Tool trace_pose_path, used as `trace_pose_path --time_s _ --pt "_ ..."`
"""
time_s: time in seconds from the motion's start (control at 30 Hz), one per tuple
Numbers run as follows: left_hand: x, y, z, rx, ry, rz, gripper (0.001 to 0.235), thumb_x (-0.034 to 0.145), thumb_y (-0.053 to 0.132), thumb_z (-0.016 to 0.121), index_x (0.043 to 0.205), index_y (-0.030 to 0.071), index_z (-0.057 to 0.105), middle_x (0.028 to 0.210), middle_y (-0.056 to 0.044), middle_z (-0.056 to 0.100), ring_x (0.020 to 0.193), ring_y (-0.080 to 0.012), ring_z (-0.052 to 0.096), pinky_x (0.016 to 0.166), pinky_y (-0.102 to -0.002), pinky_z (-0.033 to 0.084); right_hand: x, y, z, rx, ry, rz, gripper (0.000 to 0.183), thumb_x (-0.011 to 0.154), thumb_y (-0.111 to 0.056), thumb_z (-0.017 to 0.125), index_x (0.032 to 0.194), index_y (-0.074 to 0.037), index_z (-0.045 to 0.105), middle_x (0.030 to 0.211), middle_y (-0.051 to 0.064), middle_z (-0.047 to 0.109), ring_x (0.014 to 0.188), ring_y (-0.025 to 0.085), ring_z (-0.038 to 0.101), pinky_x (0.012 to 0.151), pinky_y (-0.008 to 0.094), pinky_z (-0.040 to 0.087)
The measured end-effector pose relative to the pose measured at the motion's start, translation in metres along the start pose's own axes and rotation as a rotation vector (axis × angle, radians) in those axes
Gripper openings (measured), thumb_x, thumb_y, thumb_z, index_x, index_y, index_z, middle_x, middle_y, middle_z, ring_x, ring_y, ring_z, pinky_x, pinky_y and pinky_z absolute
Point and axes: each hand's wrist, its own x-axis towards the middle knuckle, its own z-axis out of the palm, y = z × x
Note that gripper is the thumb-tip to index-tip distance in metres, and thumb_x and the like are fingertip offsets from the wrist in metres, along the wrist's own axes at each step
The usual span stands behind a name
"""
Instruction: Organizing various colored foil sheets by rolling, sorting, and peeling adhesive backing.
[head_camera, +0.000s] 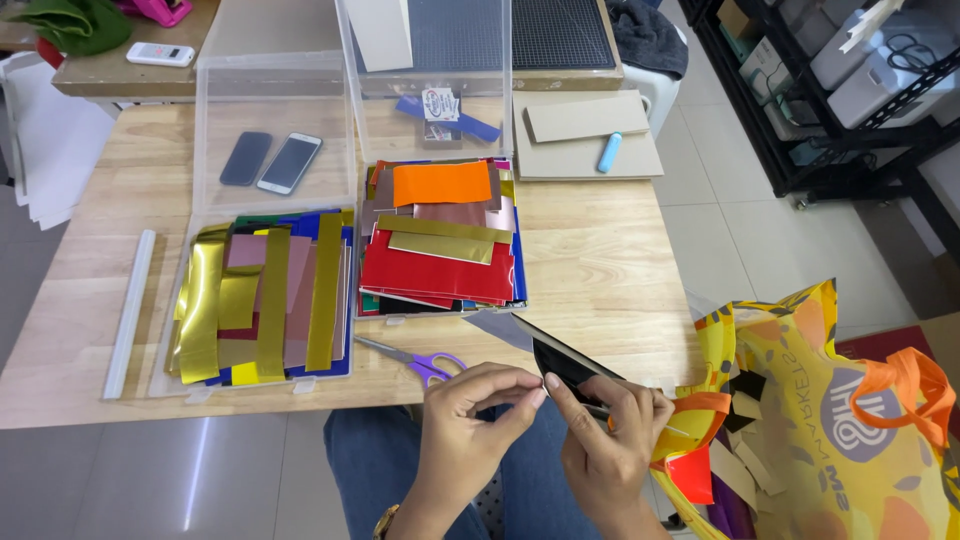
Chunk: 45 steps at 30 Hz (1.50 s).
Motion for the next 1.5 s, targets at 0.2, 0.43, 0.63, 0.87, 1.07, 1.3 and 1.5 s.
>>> trace_pose_path --time_s 0.2,0.43,0.63,0.87,1.07,1.3,1.5 --pt "0.0 0.003 0.0 0.047 0.024 0.017 0.006 0.083 0.001 0.079 0.089 0.002 0.077 0.084 -0.008 0.079 0.071 -0.0128 0.078 0.073 -0.022 0.069 0.001 0.002 0.0 -0.06 0.006 -0.04 0.054 0.096 0.007 0.051 0.125 -0.032 0.073 0.1 0.0 0.06 0.086 0.02 0.052 0.09 0.044 0.028" --pt "0.0 0.002 0.0 0.231 0.077 0.039 0.006 0.081 0.008 0.079 0.087 0.008 0.08 0.081 -0.002 0.081 0.067 -0.0078 0.076 0.054 -0.02 0.06 0.002 0.001 0.0 -0.106 -0.014 -0.051 0.053 0.097 0.006 0.05 0.126 -0.032 0.073 0.102 0.001 0.062 0.087 0.021 0.054 0.088 0.043 0.026" --pt "0.0 0.0 -0.001 0.254 0.061 -0.016 0.002 0.082 0.009 0.078 0.082 0.009 0.08 0.072 0.001 0.08 0.058 -0.0035 0.072 0.042 -0.02 0.041 0.0 0.002 0.002 -0.1 -0.027 -0.048 0.057 0.095 0.009 0.05 0.127 -0.032 0.073 0.102 0.0 0.061 0.088 0.021 0.053 0.09 0.043 0.026" --pt "-0.001 0.001 -0.003 0.231 -0.008 0.04 0.005 0.087 0.005 0.072 0.084 0.01 0.073 0.077 0.002 0.073 0.064 -0.0057 0.067 0.047 -0.021 0.045 0.002 0.001 0.001 0.069 -0.05 -0.031 0.047 0.099 0.005 0.055 0.128 -0.028 0.07 0.105 0.001 0.064 0.086 0.02 0.055 0.086 0.041 0.031" --pt "-0.002 0.002 -0.003 0.266 -0.06 0.128 0.003 0.092 0.007 0.068 0.093 0.009 0.071 0.085 0.0 0.071 0.07 -0.0097 0.066 0.056 -0.023 0.052 0.01 -0.006 -0.005 0.717 -0.172 0.269 0.028 0.093 -0.006 0.066 0.121 -0.002 0.071 0.111 0.015 0.074 0.103 0.026 0.072 0.092 0.035 0.055" --pt "-0.003 0.019 -0.003 0.552 -0.093 0.333 0.007 0.099 0.011 0.063 0.094 0.01 0.067 0.087 0.001 0.069 0.066 -0.013 0.065 0.055 -0.028 0.049 0.022 -0.001 -0.015 0.774 -0.23 0.482 0.012 0.086 -0.006 0.075 0.096 -0.002 0.079 0.093 0.011 0.082 0.087 0.017 0.08 0.078 0.025 0.064" --pt "-0.003 0.014 -0.001 0.596 -0.103 0.324 0.005 0.096 0.01 0.065 0.093 0.013 0.066 0.088 0.004 0.068 0.062 -0.0123 0.063 0.052 -0.028 0.048 0.023 -0.007 -0.014 0.667 -0.21 0.454 0.009 0.091 -0.007 0.07 0.096 -0.004 0.076 0.09 0.004 0.08 0.068 0.005 0.067 0.059 0.018 0.052"
